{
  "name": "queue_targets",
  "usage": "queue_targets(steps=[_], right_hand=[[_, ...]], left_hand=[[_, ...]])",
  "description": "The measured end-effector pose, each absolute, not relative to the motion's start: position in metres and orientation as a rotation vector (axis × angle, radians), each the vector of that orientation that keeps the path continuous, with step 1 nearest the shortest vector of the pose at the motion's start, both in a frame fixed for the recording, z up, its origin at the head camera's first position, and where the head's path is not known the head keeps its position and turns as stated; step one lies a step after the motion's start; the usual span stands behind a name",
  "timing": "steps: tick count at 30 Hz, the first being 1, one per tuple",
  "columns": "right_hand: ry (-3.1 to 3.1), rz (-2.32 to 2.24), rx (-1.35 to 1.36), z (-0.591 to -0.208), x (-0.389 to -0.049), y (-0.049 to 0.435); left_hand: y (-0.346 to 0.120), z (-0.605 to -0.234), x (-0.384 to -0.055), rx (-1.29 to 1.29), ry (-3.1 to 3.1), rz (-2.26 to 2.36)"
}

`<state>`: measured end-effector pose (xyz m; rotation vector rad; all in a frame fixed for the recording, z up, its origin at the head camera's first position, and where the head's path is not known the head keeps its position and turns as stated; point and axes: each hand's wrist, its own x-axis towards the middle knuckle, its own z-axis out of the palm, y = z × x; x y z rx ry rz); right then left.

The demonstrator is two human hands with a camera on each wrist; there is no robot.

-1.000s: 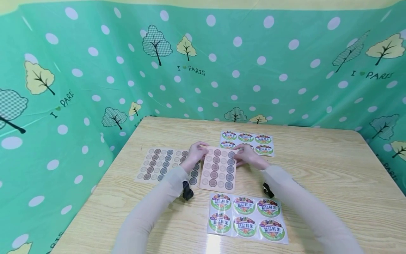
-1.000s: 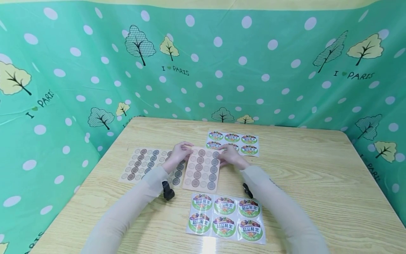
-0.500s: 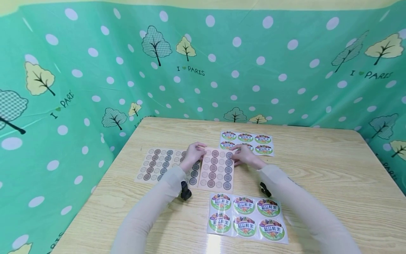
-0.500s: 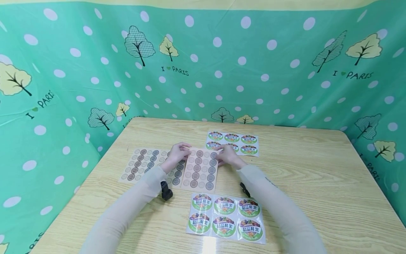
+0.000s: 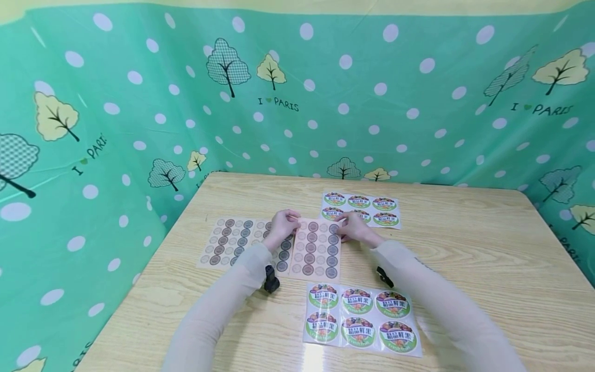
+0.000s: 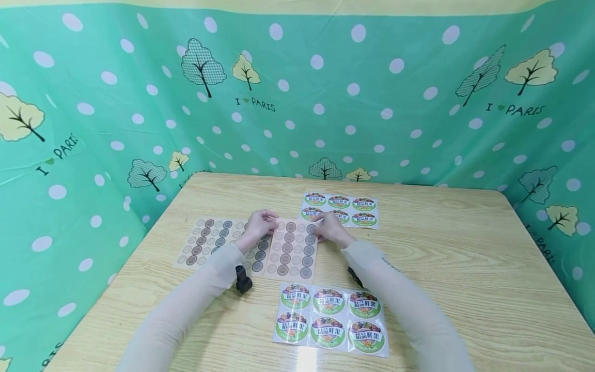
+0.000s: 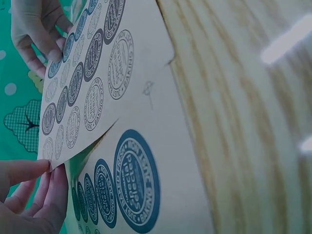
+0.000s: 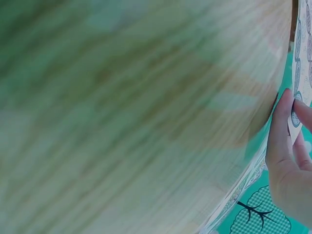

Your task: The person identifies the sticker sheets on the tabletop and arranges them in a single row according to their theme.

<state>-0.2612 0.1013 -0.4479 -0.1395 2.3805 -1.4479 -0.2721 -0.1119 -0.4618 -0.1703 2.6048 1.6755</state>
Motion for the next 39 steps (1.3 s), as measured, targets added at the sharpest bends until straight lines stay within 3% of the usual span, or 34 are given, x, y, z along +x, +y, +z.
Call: queue_targets(steps=[39], right_hand=[[2.715, -1.07, -0.308, -0.448, -0.261, 0.093]], left_hand=[[-0.11, -0.453, -0.263, -0.127, 2.715, 1.552]])
